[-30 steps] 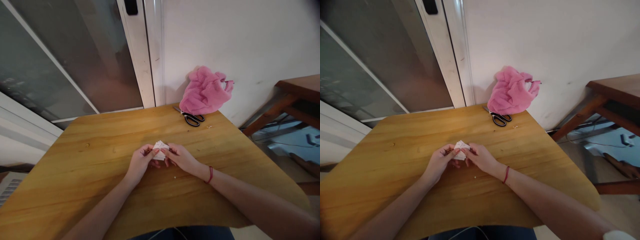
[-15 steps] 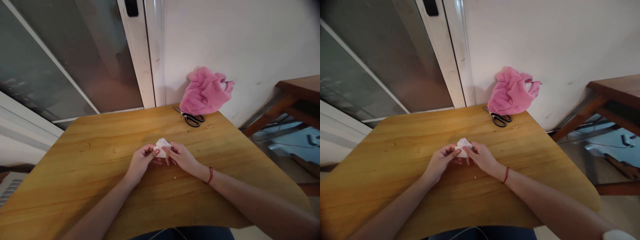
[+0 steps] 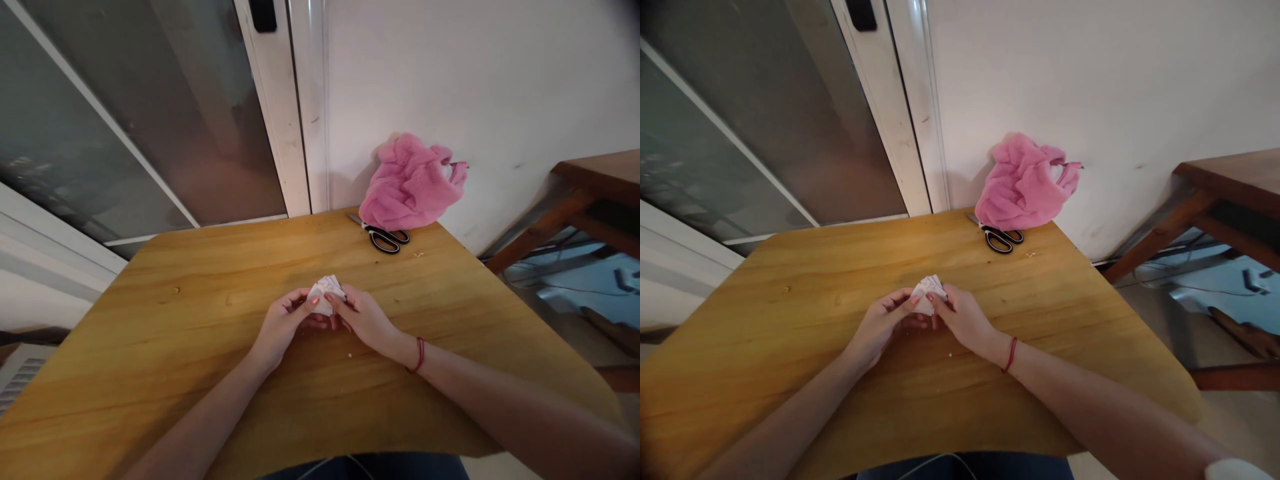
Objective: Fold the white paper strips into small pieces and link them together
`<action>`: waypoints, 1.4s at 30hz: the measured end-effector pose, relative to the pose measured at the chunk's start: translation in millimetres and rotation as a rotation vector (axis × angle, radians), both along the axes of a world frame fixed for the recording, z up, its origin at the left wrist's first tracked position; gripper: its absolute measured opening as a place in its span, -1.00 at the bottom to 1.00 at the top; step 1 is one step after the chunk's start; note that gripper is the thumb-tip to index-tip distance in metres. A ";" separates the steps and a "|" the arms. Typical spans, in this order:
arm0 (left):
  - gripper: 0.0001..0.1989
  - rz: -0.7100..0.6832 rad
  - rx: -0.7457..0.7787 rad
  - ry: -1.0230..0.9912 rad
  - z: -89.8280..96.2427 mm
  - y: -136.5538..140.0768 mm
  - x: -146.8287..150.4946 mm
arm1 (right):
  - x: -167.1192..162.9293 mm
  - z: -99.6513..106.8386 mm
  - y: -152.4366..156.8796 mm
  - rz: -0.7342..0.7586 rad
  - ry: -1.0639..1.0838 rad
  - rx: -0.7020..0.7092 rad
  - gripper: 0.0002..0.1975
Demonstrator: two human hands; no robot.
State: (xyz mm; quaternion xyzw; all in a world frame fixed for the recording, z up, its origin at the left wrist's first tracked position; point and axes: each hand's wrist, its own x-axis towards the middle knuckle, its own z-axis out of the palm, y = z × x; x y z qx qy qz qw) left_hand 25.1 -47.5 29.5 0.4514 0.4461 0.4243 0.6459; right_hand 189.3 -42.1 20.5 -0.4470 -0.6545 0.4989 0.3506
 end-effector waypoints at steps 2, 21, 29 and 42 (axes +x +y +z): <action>-0.78 0.000 0.025 0.018 0.3 -0.3 -0.2 | 0.3 0.2 0.3 -0.021 0.006 0.010 -0.70; -0.82 0.008 0.057 0.007 -2.2 -0.9 -0.3 | -0.3 -1.9 2.1 -0.051 0.047 -0.014 -0.70; -0.78 0.078 -0.015 0.054 -6.3 -0.2 -2.2 | -1.2 -2.2 2.2 0.003 0.106 -0.035 -0.70; -0.79 0.087 -0.052 0.019 -5.2 0.8 -3.5 | 1.4 -3.9 5.5 -0.042 0.095 -0.028 -0.69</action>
